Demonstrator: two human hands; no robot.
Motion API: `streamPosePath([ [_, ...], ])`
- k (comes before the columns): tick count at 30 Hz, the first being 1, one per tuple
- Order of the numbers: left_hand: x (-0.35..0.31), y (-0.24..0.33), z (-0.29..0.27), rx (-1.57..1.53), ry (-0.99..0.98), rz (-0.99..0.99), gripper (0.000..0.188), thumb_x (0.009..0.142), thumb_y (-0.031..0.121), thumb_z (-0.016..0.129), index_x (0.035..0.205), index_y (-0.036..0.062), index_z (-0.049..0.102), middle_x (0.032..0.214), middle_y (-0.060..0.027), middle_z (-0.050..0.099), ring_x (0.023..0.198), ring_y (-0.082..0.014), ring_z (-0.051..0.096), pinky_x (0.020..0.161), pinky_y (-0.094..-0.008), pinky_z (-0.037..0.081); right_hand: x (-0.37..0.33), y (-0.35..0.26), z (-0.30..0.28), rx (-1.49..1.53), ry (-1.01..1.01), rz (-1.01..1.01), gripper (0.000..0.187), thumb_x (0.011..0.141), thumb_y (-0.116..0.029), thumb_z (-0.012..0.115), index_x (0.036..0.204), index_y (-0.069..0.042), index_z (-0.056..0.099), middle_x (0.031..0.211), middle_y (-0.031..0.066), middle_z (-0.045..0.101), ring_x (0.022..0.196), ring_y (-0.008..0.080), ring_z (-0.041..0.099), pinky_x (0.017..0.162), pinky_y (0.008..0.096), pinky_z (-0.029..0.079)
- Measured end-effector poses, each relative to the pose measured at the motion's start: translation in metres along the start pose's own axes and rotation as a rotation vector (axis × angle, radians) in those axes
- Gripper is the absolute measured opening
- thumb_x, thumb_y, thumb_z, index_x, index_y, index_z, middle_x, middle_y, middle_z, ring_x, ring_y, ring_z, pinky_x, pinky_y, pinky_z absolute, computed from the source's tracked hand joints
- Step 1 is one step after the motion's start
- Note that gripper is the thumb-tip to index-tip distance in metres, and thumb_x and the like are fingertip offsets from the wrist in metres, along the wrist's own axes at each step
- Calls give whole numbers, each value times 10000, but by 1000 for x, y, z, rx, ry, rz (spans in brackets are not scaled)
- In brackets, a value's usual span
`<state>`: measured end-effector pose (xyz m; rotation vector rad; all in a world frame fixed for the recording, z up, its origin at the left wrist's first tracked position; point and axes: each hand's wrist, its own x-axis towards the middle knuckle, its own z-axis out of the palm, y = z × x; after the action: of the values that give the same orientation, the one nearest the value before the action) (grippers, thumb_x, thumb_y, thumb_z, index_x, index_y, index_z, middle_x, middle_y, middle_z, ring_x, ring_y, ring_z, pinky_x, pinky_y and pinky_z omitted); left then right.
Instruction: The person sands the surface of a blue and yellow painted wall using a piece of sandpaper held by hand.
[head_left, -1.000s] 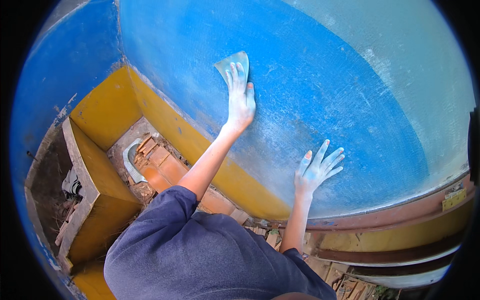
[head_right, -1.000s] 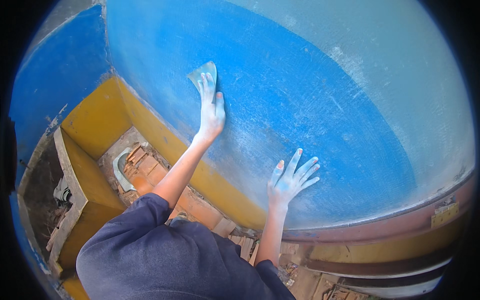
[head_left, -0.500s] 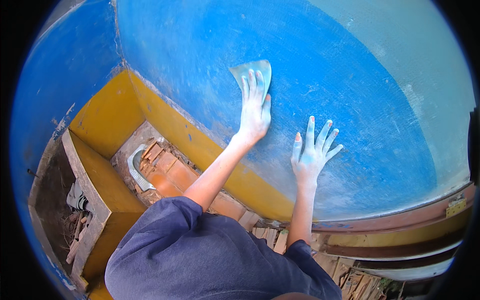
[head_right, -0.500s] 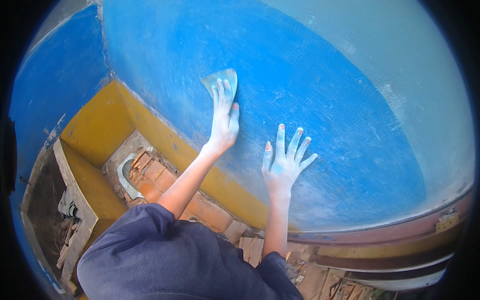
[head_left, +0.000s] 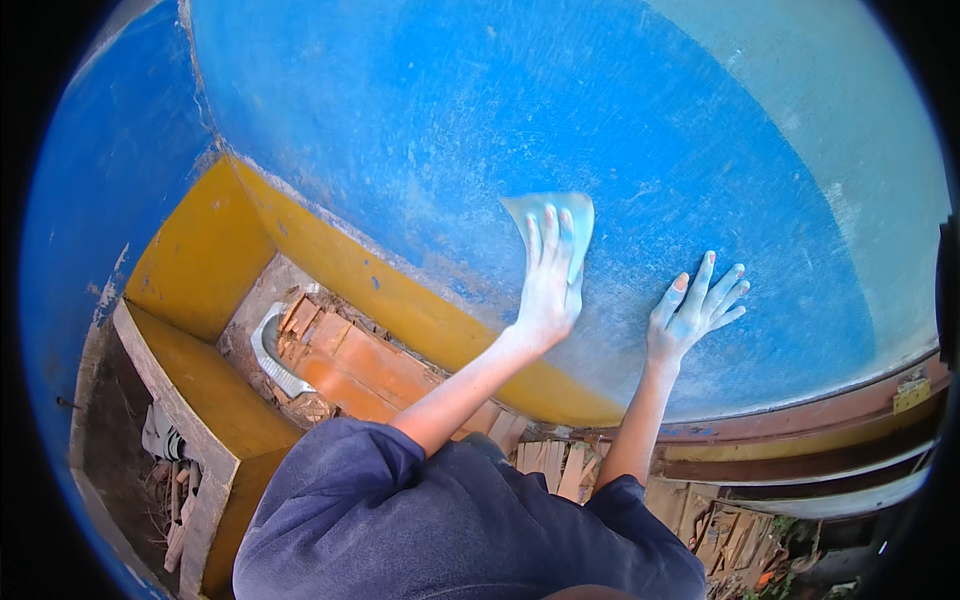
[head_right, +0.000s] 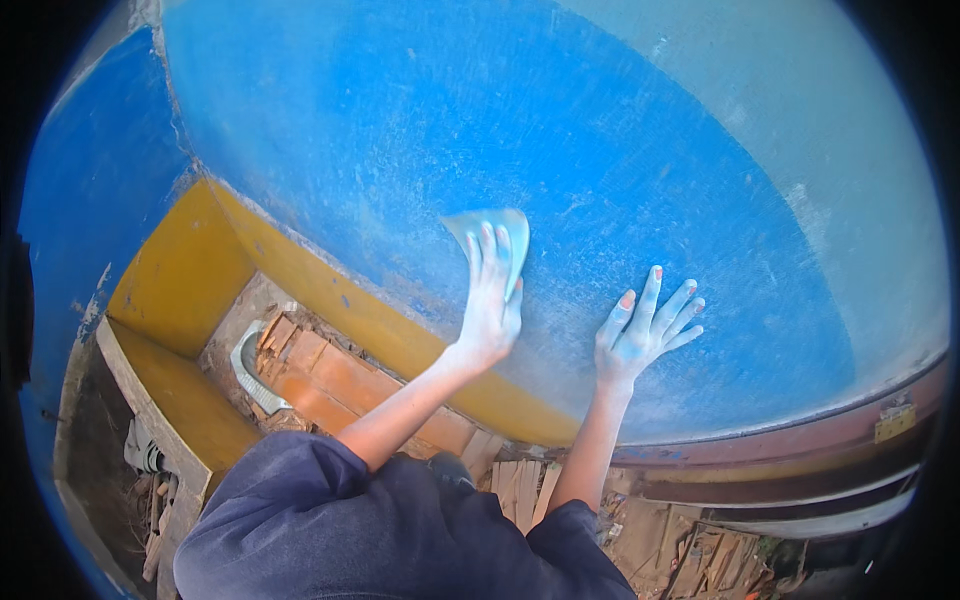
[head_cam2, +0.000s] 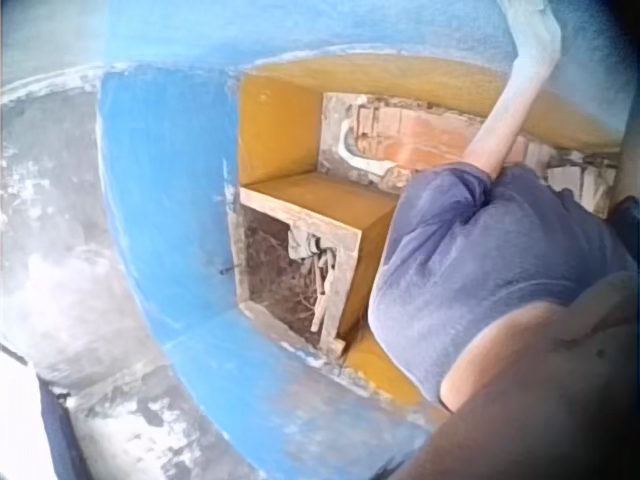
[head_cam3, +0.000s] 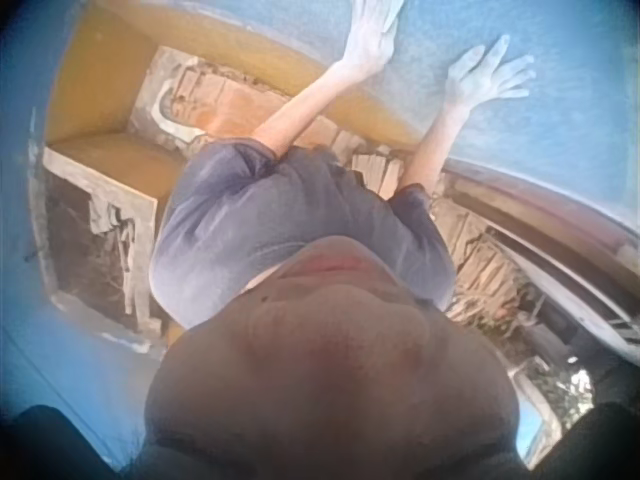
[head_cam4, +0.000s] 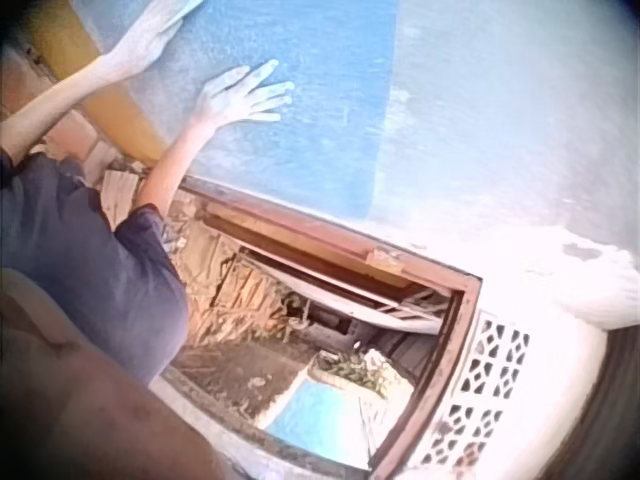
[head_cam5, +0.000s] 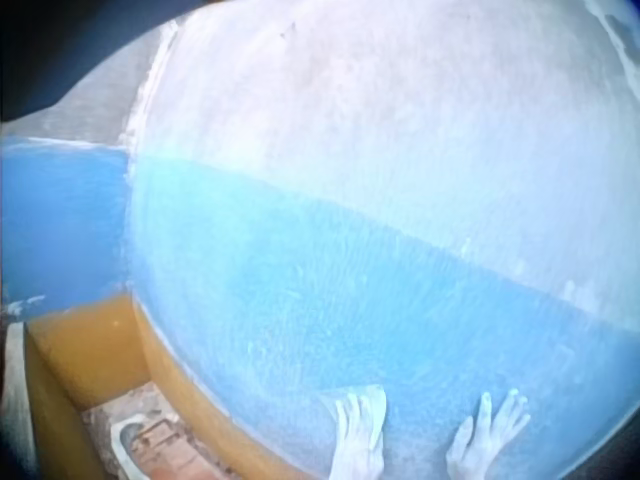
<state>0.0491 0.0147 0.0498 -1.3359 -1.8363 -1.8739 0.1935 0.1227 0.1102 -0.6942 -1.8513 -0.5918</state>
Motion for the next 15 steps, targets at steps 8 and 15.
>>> streamPosePath([
  [8, 93, 12, -47, 110, 183, 174, 633, 963, 26, 431, 1553, -9, 204, 1612, -280, 116, 1456, -558, 40, 1188, -595, 92, 31, -10, -6, 15, -23, -50, 478, 1010, -313, 464, 1465, -168, 499, 1629, 184, 207, 1536, 332, 33, 1168, 579, -122],
  [15, 15, 7, -11, 209, -65, 161, 670, 926, 22, 503, 1546, 4, 252, 1613, -244, 175, 1458, -548, 95, 1188, -587, 143, 60, 3, -12, -54, 60, -89, 452, 1003, -319, 476, 1439, -215, 532, 1619, 141, 263, 1534, 316, 85, 1189, 554, -101],
])
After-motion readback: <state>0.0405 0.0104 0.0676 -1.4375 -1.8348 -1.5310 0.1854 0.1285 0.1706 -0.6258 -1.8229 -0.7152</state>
